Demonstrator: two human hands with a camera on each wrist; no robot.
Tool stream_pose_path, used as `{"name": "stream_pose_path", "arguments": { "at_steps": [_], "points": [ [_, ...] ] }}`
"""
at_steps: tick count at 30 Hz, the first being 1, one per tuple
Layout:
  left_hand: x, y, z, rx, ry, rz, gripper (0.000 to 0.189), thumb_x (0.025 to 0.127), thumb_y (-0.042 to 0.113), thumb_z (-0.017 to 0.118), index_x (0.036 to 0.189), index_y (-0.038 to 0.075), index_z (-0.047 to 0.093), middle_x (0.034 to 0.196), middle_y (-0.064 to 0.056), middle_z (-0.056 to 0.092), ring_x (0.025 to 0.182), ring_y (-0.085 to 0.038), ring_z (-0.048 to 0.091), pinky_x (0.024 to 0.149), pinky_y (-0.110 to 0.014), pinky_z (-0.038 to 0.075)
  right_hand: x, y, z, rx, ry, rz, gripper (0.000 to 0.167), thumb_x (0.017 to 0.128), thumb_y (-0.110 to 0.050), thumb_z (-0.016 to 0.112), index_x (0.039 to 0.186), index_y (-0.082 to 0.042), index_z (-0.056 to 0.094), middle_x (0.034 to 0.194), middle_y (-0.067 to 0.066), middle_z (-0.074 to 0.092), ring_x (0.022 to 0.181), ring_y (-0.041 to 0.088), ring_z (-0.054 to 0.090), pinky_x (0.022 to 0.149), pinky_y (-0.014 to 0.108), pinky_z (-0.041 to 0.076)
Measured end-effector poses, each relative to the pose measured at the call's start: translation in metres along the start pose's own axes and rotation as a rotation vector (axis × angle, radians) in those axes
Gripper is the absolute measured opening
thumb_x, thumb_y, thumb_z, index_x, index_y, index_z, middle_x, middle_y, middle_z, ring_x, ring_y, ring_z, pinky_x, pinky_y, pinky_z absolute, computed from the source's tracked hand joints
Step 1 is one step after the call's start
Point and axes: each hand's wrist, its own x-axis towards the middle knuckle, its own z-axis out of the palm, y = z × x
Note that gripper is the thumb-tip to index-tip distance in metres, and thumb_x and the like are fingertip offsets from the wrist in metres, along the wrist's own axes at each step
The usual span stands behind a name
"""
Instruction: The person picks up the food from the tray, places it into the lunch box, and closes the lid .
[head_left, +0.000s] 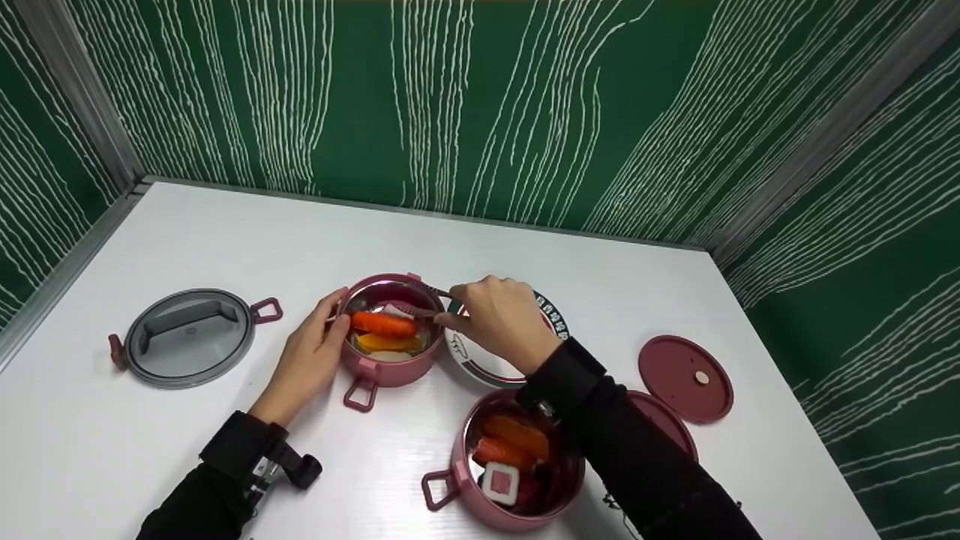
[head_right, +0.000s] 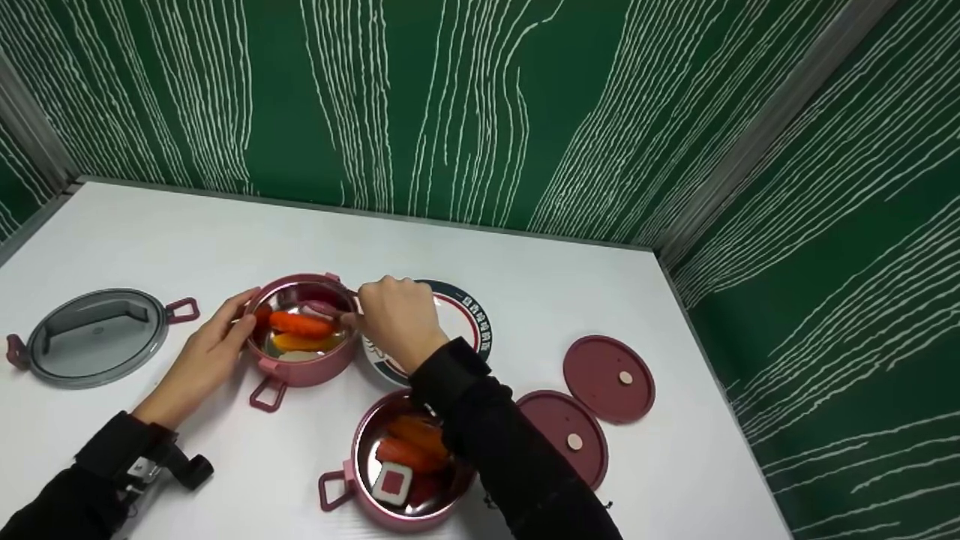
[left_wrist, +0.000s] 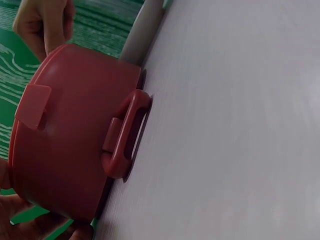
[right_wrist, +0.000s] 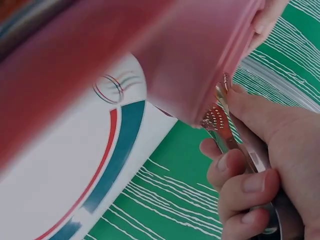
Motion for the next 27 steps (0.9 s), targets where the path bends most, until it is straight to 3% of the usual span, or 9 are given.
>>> {"name": "stream_pose_path", "arguments": {
  "at_steps": [4,8,16,21,27],
  "points": [
    [0.0,0.0,0.0,-0.003,-0.001,-0.002,0.05,0.112,0.029,0.04,0.16,0.017,0.036,0.163,-0.014,0.036,0.15,-0.033,0.032,0.123,-0.053,0.023,-0.003,0.007,-0.008,0.02,-0.004,0.038,0.038,0.092,-0.048,0.074,0.109,-0.015,0.081,0.088,0.001,0.078,0.073,0.025,0.069,0.059,0.042,0.057],
    [0.0,0.0,0.0,0.001,-0.002,-0.003,0.05,0.112,0.029,0.04,0.16,0.016,0.036,0.163,-0.015,0.036,0.15,-0.034,0.032,0.123,-0.053,0.023,-0.007,0.018,-0.014,0.018,0.014,0.069,0.039,0.093,-0.051,0.073,0.111,-0.017,0.081,0.084,0.002,0.076,0.068,0.025,0.066,0.054,0.043,0.054],
    [0.0,-0.001,0.001,0.01,0.011,0.013,0.049,0.112,0.028,0.04,0.159,0.014,0.037,0.162,-0.014,0.037,0.15,-0.033,0.033,0.124,-0.051,0.023,-0.022,0.051,-0.016,0.011,0.103,0.116,0.039,0.094,-0.052,0.071,0.091,-0.014,0.073,0.063,0.001,0.059,0.056,0.026,0.057,0.046,0.043,0.048],
    [0.0,0.0,0.001,0.021,0.01,0.006,0.049,0.112,0.027,0.04,0.159,0.014,0.036,0.163,-0.015,0.036,0.151,-0.034,0.031,0.124,-0.052,0.022,-0.033,0.079,-0.013,0.031,0.07,0.222,0.044,0.096,-0.052,0.068,0.097,-0.008,0.069,0.068,0.005,0.06,0.061,0.031,0.06,0.049,0.048,0.049],
    [0.0,0.001,0.0,0.02,0.008,-0.001,0.049,0.112,0.027,0.04,0.159,0.015,0.036,0.163,-0.014,0.035,0.151,-0.035,0.03,0.124,-0.052,0.021,-0.046,0.115,-0.003,0.097,0.004,0.353,0.051,0.098,-0.048,0.065,0.11,0.001,0.069,0.087,0.019,0.071,0.074,0.04,0.068,0.061,0.057,0.053]
  ]
}}
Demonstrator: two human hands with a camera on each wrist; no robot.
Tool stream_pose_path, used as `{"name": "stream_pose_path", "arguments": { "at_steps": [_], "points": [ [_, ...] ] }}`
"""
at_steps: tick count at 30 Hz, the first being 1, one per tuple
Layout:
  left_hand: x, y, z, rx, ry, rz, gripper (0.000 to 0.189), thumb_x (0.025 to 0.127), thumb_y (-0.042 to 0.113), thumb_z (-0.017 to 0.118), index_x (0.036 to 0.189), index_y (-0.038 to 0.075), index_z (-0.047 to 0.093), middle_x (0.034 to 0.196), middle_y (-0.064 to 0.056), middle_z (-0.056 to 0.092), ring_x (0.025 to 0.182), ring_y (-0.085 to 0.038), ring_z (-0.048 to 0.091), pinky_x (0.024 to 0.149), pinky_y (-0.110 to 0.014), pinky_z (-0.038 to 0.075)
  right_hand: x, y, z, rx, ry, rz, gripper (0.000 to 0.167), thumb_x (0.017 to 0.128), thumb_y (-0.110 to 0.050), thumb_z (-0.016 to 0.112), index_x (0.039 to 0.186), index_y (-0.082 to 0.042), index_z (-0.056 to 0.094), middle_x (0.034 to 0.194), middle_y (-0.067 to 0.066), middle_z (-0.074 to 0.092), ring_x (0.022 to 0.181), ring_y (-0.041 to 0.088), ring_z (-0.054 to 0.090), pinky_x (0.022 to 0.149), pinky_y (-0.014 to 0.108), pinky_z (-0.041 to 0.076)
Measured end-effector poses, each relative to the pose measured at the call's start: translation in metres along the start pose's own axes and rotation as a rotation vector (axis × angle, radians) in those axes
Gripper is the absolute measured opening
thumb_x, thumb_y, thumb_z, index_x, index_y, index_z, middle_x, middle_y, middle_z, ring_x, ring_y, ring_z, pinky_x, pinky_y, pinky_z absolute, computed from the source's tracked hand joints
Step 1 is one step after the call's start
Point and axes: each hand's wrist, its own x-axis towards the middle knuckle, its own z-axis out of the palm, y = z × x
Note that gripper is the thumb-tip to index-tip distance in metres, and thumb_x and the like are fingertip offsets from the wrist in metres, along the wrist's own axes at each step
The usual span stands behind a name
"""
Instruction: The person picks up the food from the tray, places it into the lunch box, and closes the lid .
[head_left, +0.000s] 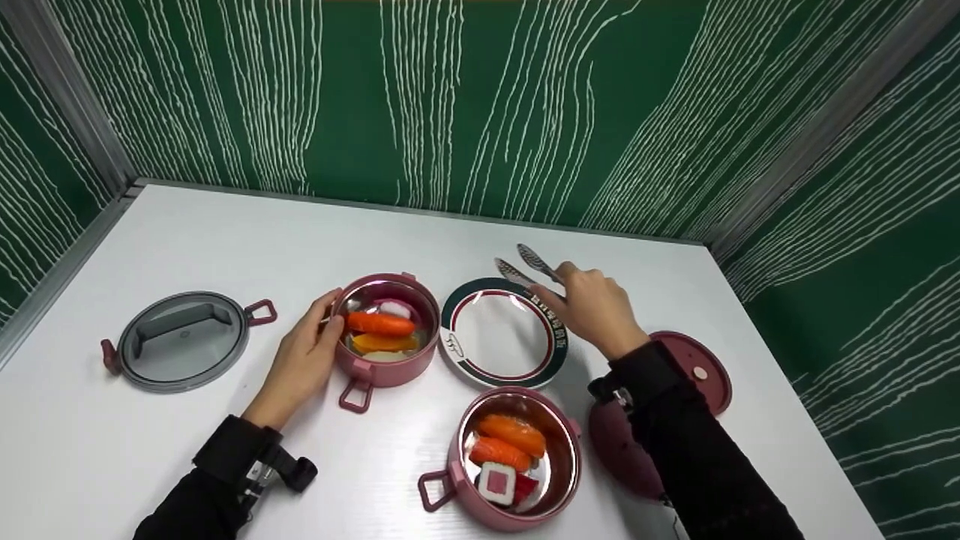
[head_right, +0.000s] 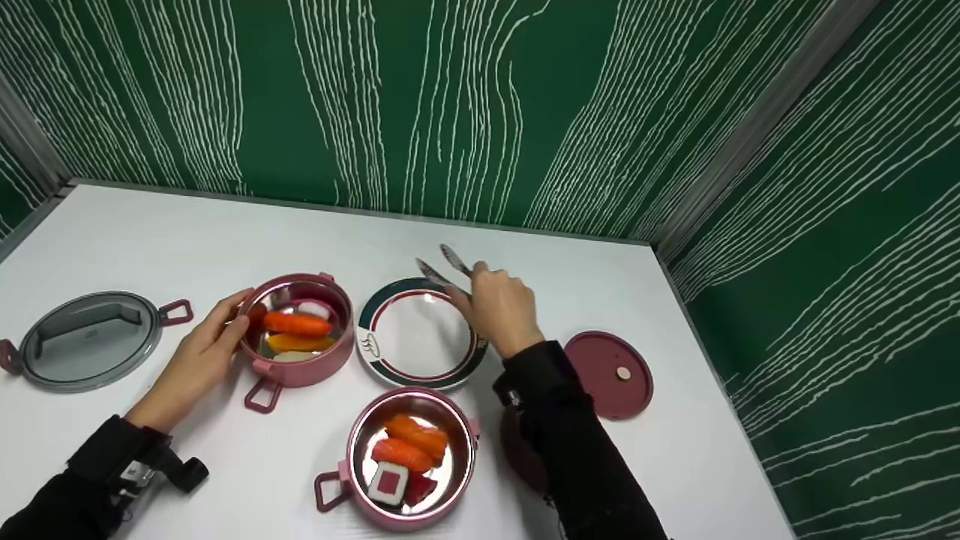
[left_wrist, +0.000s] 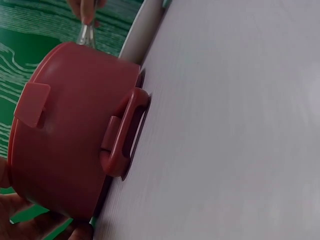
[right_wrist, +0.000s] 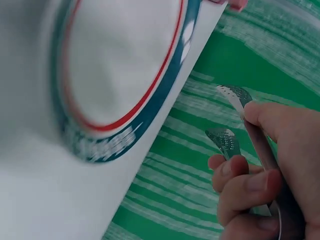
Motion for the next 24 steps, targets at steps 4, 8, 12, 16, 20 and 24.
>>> {"name": "stream_pose_path", "arguments": {
  "at_steps": [4,8,12,16,20,24],
  "points": [
    [0.0,0.0,0.0,-0.005,-0.008,-0.016,0.049,0.112,0.029,0.04,0.16,0.017,0.036,0.164,-0.013,0.034,0.151,-0.034,0.029,0.124,-0.053,0.021,-0.002,0.023,0.007,0.011,0.023,0.071,0.048,0.099,-0.042,0.064,0.107,0.005,0.067,0.089,0.025,0.07,0.074,0.043,0.067,0.062,0.059,0.053],
    [0.0,0.0,0.0,-0.012,-0.018,-0.031,0.05,0.112,0.03,0.039,0.16,0.018,0.035,0.165,-0.013,0.033,0.152,-0.034,0.027,0.124,-0.053,0.02,-0.004,0.041,0.014,-0.007,0.012,0.139,0.045,0.099,-0.038,0.061,0.102,0.007,0.063,0.083,0.026,0.066,0.069,0.04,0.063,0.06,0.058,0.051],
    [0.0,0.0,-0.001,-0.02,-0.025,-0.034,0.05,0.112,0.032,0.038,0.16,0.02,0.034,0.165,-0.012,0.032,0.152,-0.034,0.027,0.124,-0.054,0.02,-0.007,0.054,0.018,-0.019,-0.044,0.199,0.046,0.1,-0.037,0.059,0.102,0.009,0.06,0.083,0.027,0.064,0.069,0.04,0.062,0.06,0.058,0.051],
    [-0.001,-0.001,-0.001,-0.018,-0.025,-0.026,0.05,0.112,0.032,0.039,0.16,0.02,0.034,0.164,-0.014,0.033,0.152,-0.034,0.028,0.124,-0.054,0.021,-0.01,0.063,0.023,-0.021,-0.077,0.221,0.046,0.1,-0.038,0.059,0.098,0.008,0.059,0.087,0.031,0.066,0.076,0.047,0.066,0.064,0.062,0.053],
    [-0.001,-0.001,-0.001,-0.02,-0.025,-0.028,0.05,0.112,0.033,0.039,0.16,0.02,0.035,0.164,-0.013,0.034,0.152,-0.034,0.028,0.124,-0.054,0.021,-0.012,0.07,0.027,-0.028,-0.107,0.232,0.048,0.1,-0.042,0.06,0.095,0.006,0.06,0.09,0.033,0.067,0.083,0.051,0.067,0.067,0.063,0.054],
    [-0.001,-0.001,-0.001,-0.022,-0.026,-0.04,0.05,0.112,0.034,0.038,0.16,0.022,0.035,0.164,-0.013,0.034,0.152,-0.034,0.027,0.124,-0.055,0.021,-0.011,0.074,0.031,-0.024,-0.127,0.271,0.051,0.099,-0.046,0.061,0.096,0.005,0.062,0.088,0.028,0.067,0.08,0.046,0.067,0.067,0.057,0.053]
  ]
}}
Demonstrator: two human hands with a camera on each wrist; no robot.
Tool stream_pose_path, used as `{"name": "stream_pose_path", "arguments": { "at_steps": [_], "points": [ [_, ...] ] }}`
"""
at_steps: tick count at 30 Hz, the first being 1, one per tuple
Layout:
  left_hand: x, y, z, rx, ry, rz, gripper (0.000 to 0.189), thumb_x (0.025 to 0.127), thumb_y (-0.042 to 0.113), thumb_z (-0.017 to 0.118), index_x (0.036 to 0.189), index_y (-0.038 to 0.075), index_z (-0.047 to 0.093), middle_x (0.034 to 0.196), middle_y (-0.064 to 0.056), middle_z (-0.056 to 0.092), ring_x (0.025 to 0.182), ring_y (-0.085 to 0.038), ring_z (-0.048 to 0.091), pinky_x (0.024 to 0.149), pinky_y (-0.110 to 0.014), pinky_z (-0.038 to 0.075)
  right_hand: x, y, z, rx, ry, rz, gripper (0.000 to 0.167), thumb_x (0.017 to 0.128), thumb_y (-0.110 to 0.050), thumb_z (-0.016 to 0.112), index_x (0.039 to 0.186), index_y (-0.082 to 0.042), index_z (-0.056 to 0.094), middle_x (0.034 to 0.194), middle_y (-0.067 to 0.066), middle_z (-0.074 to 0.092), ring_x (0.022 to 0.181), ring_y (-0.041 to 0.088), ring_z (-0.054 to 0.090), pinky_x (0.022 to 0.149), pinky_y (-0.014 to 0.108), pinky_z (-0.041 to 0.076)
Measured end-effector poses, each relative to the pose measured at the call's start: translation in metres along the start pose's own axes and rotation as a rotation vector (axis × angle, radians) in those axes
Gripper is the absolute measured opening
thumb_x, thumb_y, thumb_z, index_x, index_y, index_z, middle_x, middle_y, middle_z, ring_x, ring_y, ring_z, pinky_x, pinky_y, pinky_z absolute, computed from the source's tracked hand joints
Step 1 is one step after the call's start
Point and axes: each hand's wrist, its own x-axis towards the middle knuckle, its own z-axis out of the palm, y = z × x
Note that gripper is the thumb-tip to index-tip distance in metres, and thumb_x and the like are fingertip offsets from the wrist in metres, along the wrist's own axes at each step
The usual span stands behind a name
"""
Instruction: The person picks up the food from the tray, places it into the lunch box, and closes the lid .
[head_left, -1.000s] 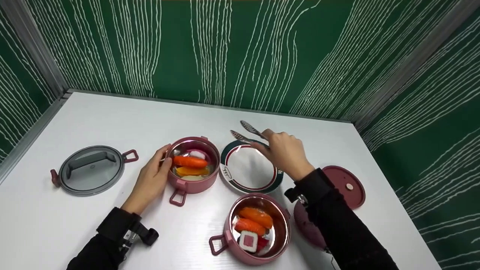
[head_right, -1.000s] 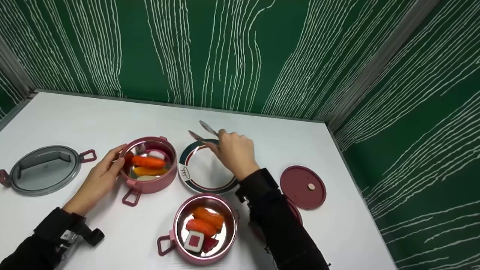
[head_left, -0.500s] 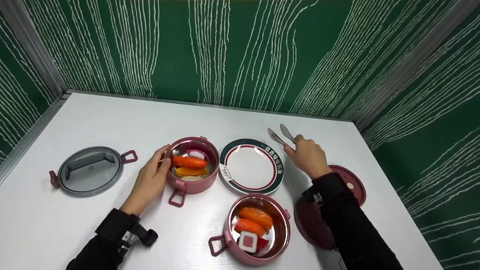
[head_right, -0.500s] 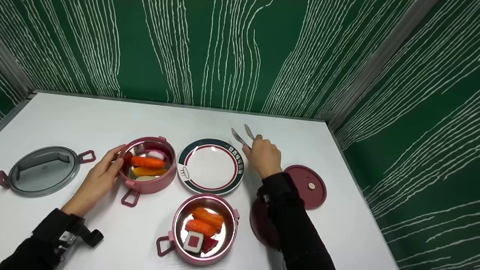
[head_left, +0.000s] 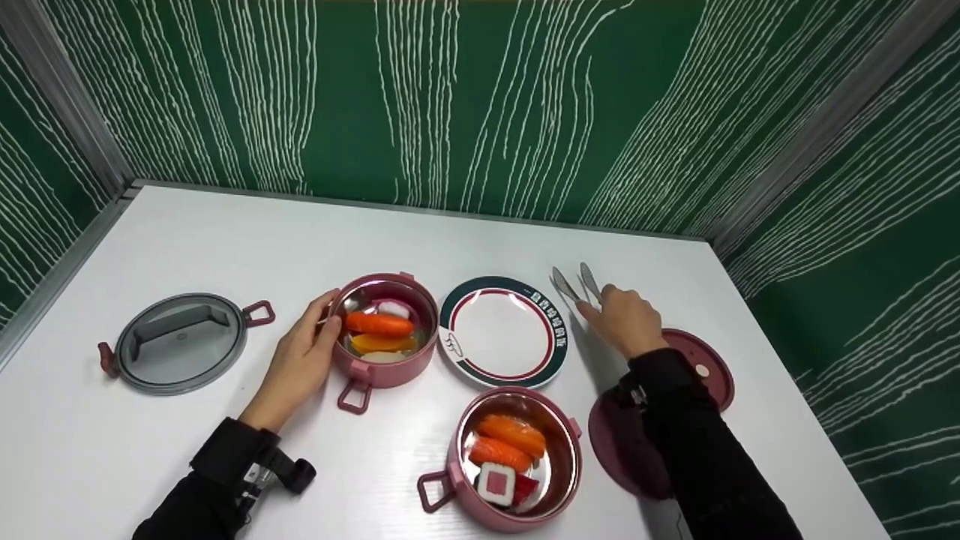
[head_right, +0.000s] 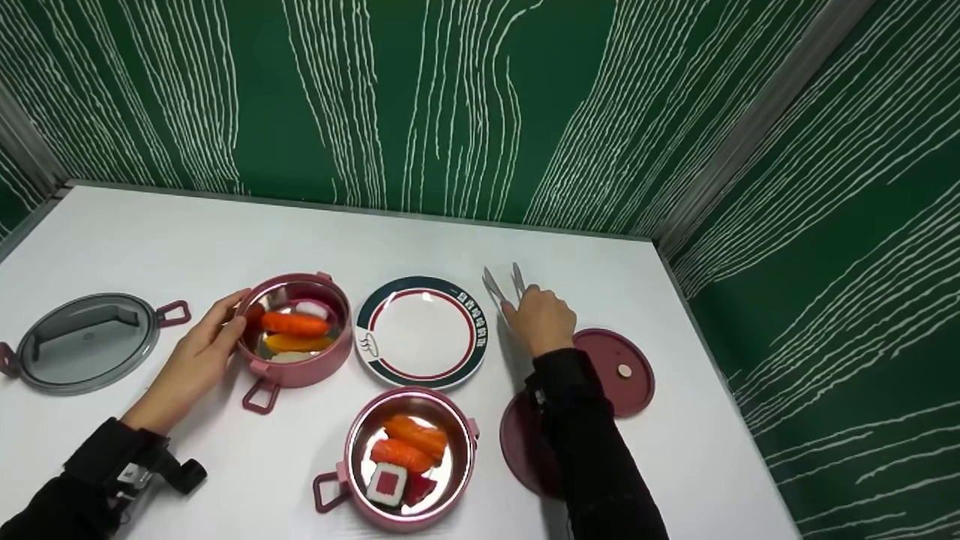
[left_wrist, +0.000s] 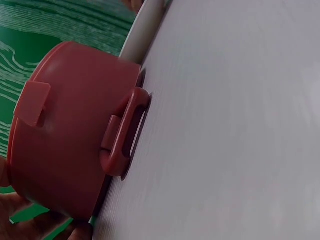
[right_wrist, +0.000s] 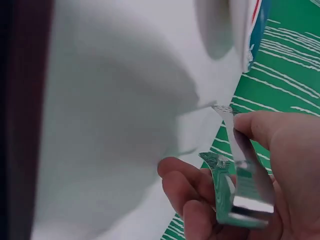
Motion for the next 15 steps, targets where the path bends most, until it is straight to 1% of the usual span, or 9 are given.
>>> {"name": "stream_pose_path", "arguments": {
  "at_steps": [4,9,12,15],
  "points": [
    [0.0,0.0,0.001,0.004,0.001,-0.005,0.05,0.112,0.034,0.038,0.16,0.023,0.034,0.164,-0.013,0.034,0.152,-0.035,0.027,0.123,-0.056,0.021,0.002,0.001,0.003,-0.011,-0.031,0.045,0.054,0.097,-0.05,0.063,0.098,0.004,0.064,0.082,0.021,0.066,0.074,0.037,0.064,0.064,0.049,0.051],
    [0.0,-0.001,0.001,0.008,0.001,-0.007,0.05,0.112,0.034,0.039,0.16,0.022,0.034,0.164,-0.012,0.034,0.152,-0.035,0.027,0.124,-0.056,0.02,0.003,0.001,0.008,-0.019,-0.114,0.081,0.052,0.096,-0.052,0.065,0.091,0.0,0.065,0.07,0.012,0.063,0.065,0.028,0.061,0.056,0.036,0.047],
    [0.001,-0.001,0.001,0.007,0.006,0.0,0.05,0.112,0.034,0.039,0.16,0.021,0.035,0.164,-0.013,0.034,0.152,-0.035,0.027,0.124,-0.055,0.02,0.003,0.0,0.01,-0.017,-0.13,0.081,0.051,0.097,-0.052,0.064,0.086,-0.001,0.064,0.066,0.01,0.06,0.061,0.026,0.059,0.052,0.033,0.045],
    [0.0,0.0,0.0,0.008,0.01,0.009,0.05,0.112,0.034,0.039,0.16,0.021,0.035,0.164,-0.013,0.034,0.152,-0.035,0.028,0.124,-0.055,0.021,0.004,-0.002,0.012,-0.011,-0.139,0.082,0.053,0.097,-0.053,0.063,0.082,-0.002,0.063,0.063,0.009,0.059,0.059,0.025,0.059,0.05,0.033,0.044]
  ]
}}
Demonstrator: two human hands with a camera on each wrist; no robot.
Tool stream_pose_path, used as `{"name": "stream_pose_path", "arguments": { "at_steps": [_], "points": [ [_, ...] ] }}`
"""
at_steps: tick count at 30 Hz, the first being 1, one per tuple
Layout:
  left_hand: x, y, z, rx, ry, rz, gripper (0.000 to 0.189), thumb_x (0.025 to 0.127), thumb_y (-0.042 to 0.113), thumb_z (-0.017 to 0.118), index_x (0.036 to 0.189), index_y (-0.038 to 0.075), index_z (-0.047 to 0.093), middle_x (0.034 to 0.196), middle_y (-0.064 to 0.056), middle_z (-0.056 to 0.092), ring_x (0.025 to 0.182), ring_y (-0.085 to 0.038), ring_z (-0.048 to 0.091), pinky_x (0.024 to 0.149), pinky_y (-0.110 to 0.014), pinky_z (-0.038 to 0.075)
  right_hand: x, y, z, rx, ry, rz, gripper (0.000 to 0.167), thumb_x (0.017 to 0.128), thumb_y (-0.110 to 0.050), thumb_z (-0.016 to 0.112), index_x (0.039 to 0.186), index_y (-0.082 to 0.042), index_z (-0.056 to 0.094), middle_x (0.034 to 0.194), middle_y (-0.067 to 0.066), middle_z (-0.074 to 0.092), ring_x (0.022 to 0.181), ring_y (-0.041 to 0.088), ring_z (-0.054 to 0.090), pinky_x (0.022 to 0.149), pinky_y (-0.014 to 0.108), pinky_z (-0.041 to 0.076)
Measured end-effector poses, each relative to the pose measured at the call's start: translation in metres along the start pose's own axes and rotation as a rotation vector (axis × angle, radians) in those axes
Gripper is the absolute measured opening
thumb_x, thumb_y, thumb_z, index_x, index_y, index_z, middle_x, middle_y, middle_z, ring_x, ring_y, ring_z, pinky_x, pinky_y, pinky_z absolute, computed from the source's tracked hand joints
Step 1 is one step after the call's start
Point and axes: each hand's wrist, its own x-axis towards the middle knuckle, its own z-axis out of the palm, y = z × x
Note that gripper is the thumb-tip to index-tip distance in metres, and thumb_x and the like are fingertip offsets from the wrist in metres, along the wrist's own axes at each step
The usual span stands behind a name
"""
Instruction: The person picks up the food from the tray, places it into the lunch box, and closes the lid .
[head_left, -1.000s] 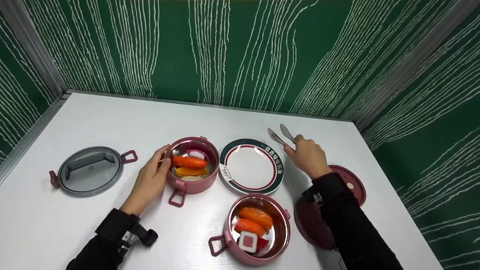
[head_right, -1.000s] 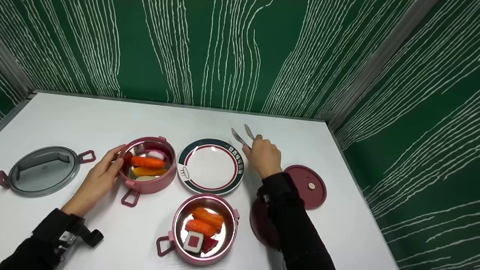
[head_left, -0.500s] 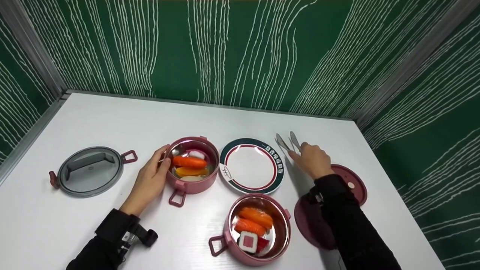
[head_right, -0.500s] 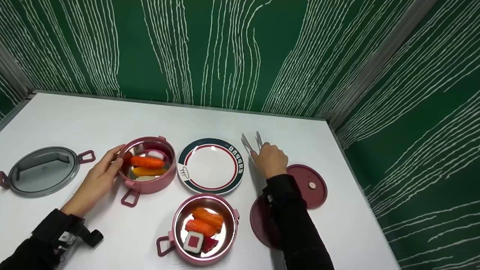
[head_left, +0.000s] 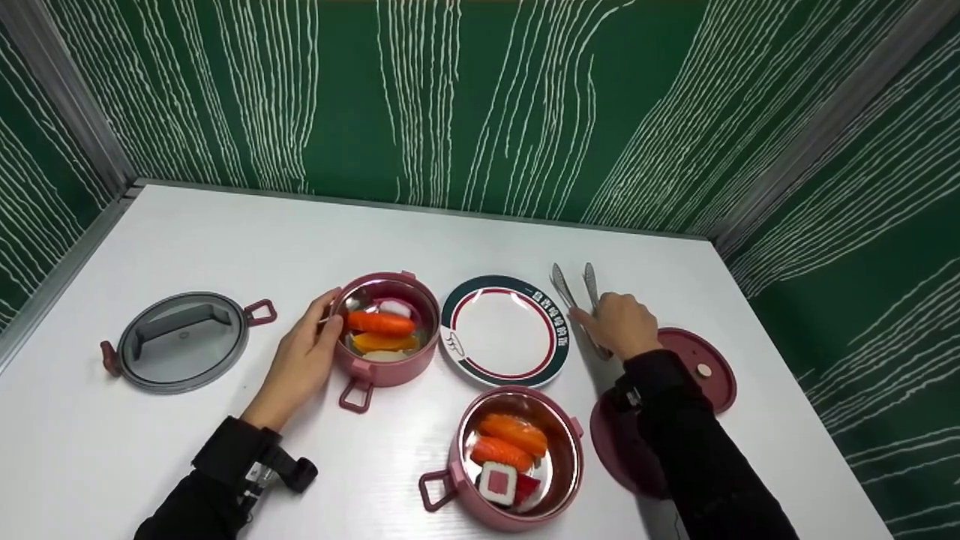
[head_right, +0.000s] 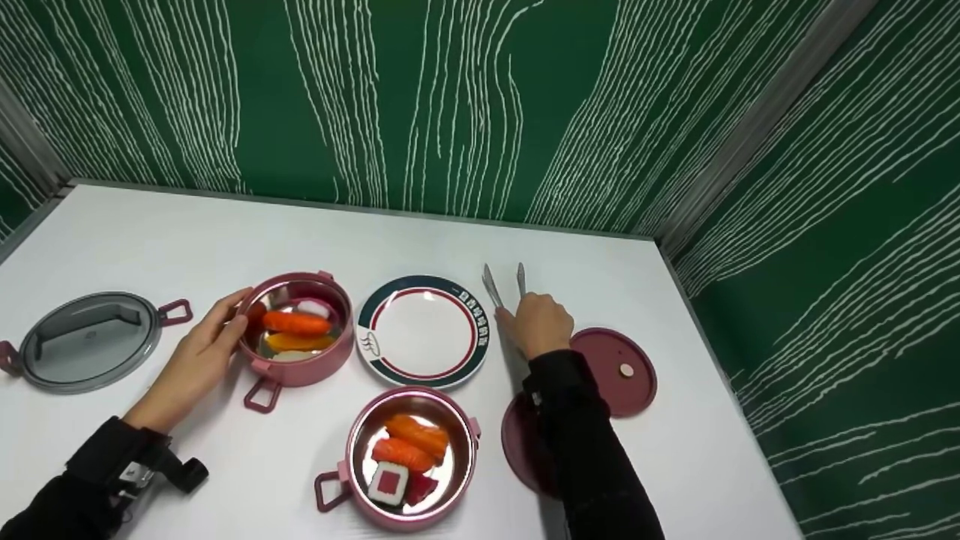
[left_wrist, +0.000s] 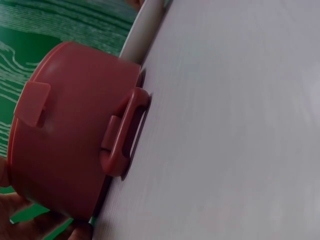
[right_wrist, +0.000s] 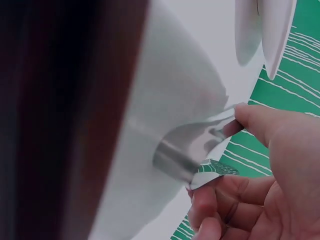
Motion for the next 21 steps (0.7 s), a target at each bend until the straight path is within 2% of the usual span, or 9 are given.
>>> {"name": "stream_pose_path", "arguments": {
  "at_steps": [8,13,16,19,21],
  "points": [
    [0.001,0.001,0.002,-0.003,-0.003,0.011,0.049,0.112,0.032,0.038,0.16,0.02,0.036,0.163,-0.013,0.035,0.152,-0.034,0.029,0.124,-0.054,0.021,-0.002,0.0,0.001,0.0,-0.027,0.015,0.06,0.099,-0.059,0.058,0.086,0.0,0.064,0.07,0.012,0.06,0.064,0.028,0.06,0.056,0.036,0.047],
    [0.004,0.002,0.002,0.002,-0.003,0.016,0.049,0.112,0.033,0.039,0.16,0.02,0.036,0.163,-0.013,0.036,0.152,-0.034,0.029,0.124,-0.055,0.021,-0.01,-0.001,-0.008,0.0,-0.045,0.024,0.067,0.1,-0.062,0.052,0.091,0.003,0.063,0.075,0.016,0.061,0.07,0.031,0.061,0.062,0.039,0.048],
    [0.003,0.0,0.001,0.013,-0.005,0.015,0.051,0.112,0.035,0.038,0.16,0.02,0.034,0.164,-0.013,0.034,0.152,-0.035,0.028,0.124,-0.055,0.021,-0.018,0.0,-0.018,0.022,-0.036,-0.004,0.069,0.101,-0.06,0.053,0.104,0.008,0.063,0.083,0.021,0.064,0.076,0.034,0.063,0.067,0.044,0.051],
    [0.001,-0.003,0.0,0.016,-0.01,0.013,0.052,0.112,0.037,0.037,0.161,0.02,0.032,0.165,-0.013,0.033,0.152,-0.036,0.027,0.124,-0.056,0.02,-0.029,0.006,-0.028,0.056,-0.023,-0.047,0.073,0.101,-0.056,0.055,0.128,0.012,0.058,0.108,0.032,0.067,0.095,0.043,0.066,0.083,0.055,0.055],
    [0.002,-0.003,0.0,0.013,-0.015,0.012,0.053,0.112,0.037,0.037,0.161,0.02,0.032,0.165,-0.013,0.033,0.152,-0.036,0.027,0.123,-0.056,0.02,-0.039,0.013,-0.034,0.079,-0.005,-0.082,0.075,0.101,-0.054,0.057,0.136,0.012,0.054,0.119,0.035,0.065,0.104,0.046,0.065,0.091,0.06,0.052]
  ]
}}
